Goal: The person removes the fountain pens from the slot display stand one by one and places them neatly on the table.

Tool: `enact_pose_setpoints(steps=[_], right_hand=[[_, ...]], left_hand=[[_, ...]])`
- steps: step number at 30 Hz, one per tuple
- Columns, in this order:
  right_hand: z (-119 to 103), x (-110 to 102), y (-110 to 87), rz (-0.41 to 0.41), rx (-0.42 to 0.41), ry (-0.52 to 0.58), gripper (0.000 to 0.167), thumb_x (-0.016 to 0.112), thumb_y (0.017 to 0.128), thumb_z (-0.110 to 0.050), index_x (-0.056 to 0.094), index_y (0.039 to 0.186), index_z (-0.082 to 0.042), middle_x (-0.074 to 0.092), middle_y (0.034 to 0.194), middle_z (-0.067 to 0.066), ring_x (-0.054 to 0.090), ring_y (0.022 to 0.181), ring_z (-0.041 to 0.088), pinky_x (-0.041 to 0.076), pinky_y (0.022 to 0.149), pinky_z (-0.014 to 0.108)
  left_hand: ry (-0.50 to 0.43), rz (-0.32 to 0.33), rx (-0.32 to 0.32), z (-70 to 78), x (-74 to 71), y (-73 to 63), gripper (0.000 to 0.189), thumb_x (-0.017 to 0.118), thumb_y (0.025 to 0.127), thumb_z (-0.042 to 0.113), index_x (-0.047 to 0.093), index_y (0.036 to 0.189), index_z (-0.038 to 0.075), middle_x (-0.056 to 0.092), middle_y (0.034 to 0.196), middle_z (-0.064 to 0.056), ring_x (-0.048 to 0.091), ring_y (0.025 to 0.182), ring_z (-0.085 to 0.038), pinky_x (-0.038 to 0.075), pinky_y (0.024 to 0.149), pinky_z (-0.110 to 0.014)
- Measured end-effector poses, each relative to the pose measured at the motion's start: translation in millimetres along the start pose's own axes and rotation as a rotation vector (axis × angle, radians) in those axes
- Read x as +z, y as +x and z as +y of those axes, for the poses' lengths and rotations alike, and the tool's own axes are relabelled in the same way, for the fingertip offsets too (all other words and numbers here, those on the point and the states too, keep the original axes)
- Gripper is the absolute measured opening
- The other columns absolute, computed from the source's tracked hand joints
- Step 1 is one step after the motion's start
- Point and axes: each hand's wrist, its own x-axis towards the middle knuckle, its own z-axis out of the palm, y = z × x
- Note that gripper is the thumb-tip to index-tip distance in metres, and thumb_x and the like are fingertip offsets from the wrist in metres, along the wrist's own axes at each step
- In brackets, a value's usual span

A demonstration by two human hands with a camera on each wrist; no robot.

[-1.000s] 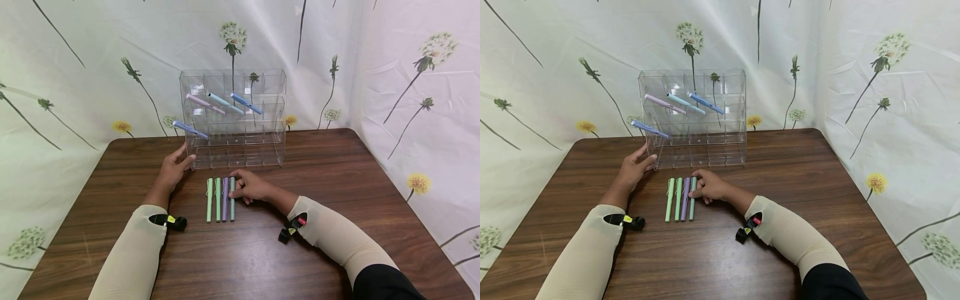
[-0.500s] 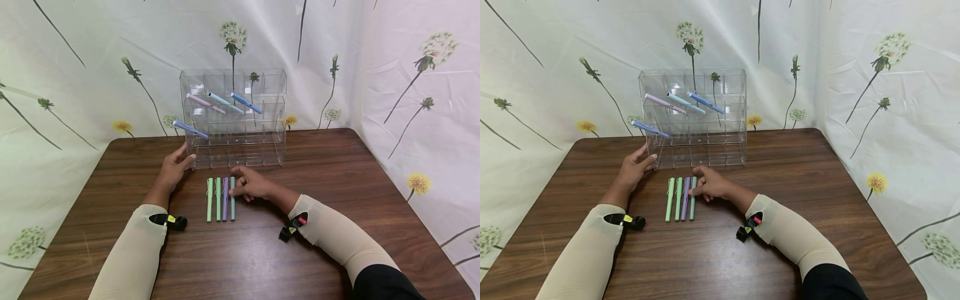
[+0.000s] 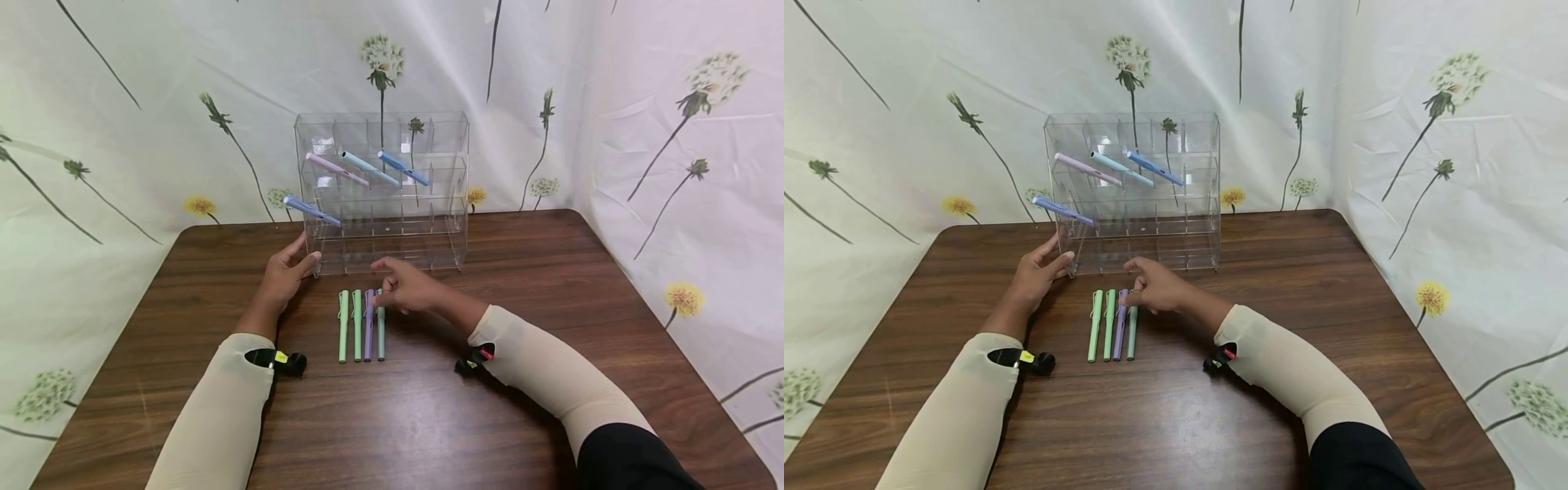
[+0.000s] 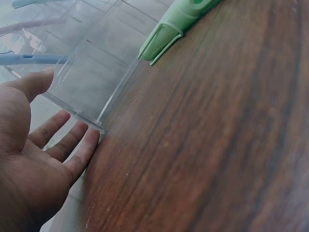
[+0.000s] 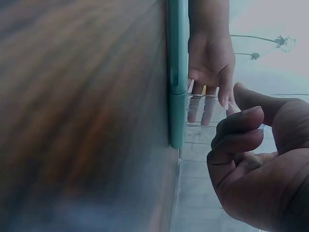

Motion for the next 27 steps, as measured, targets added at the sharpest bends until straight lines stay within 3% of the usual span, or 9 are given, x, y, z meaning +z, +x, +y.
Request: enact_pose_setpoints(steps=[11, 19, 27], right_hand=[[-30.0, 0.3, 17.0, 0.027, -0.088, -0.07, 0.062, 0.077, 0.104, -0.012, 0.047, 0.158, -0.006, 0.061, 0.079, 0.001, 0.043, 0.048, 0.012, 0.044, 0.049, 0.028], [-50.8, -2.3, 34.0, 0.1, -0.154, -0.111, 0.06, 0.077, 0.104, -0.014, 0.051, 0.157, -0.005, 0.062, 0.08, 0.001, 0.048, 0.052, 0.013, 0.047, 0.054, 0.028], [-64.5, -4.9, 52.1, 0.219, -0.172, -0.052, 0.056, 0.078, 0.104, -0.013, 0.055, 0.153, 0.0, 0.062, 0.088, 0.003, 0.047, 0.053, 0.012, 0.045, 0.051, 0.026]], left_hand=[[-0.004, -0.001, 0.0, 2.8, 1.4, -1.5, 0.072, 0.068, 0.111, 0.035, 0.03, 0.172, 0.037, 0.031, 0.18, -0.007, 0.046, 0.157, -0.033, 0.054, 0.119, -0.041], [-0.031, 0.014, 0.007, 1.2, 2.1, -1.2, 0.071, 0.069, 0.11, 0.035, 0.033, 0.171, 0.038, 0.035, 0.179, -0.008, 0.048, 0.156, -0.033, 0.057, 0.115, -0.034], [-0.017, 0.013, 0.023, -0.4, 2.3, -0.9, 0.069, 0.069, 0.11, 0.036, 0.035, 0.17, 0.039, 0.038, 0.177, -0.01, 0.05, 0.154, -0.034, 0.06, 0.104, -0.02]])
